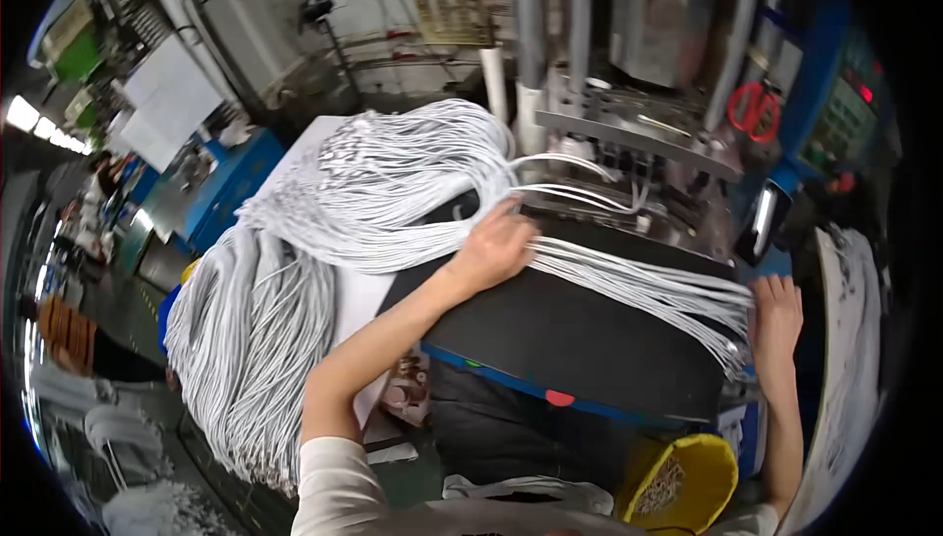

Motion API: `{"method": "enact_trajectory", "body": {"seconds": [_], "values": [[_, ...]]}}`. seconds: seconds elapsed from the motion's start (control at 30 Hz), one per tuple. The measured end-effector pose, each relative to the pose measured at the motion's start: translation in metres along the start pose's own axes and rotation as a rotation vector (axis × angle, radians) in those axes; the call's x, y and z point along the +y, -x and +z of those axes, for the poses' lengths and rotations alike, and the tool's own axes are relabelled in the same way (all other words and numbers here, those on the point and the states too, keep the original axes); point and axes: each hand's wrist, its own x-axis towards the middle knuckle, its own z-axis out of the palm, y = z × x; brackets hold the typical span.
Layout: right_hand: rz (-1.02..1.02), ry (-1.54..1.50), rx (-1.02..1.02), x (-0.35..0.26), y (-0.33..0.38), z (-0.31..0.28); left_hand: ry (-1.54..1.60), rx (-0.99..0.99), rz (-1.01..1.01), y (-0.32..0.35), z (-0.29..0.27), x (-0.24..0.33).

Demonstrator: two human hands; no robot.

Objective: The person loads bundles of white wires into an industrial press machine by hand for processing.

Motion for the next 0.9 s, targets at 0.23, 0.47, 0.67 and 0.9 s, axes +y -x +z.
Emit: {"method": "enact_trajectory", "body": {"seconds": [0.23, 0.47, 0.67, 0.9], "values": [[0.072, -0.04, 0.024, 0.021, 0.016, 0.012, 0.293, 0.057, -0.488, -0.047, -0.014, 0.067], [-0.276, -0.351, -0.054, -0.079, -0.013, 0.024, 1.647, -0.875, -0.788, -0.069, -0.012, 0.174], [-0.153, -0.298, -0.189, -0.097, -0.027, 0.008, 1.843, -0.804, -1.178, -0.035, -0.008, 0.155], [0.038, -0.554, -0.29, -0.066, -0.089, 0.052, 1.616, -0.45, -1.192, -0.027, -0.027, 0.139]]}}
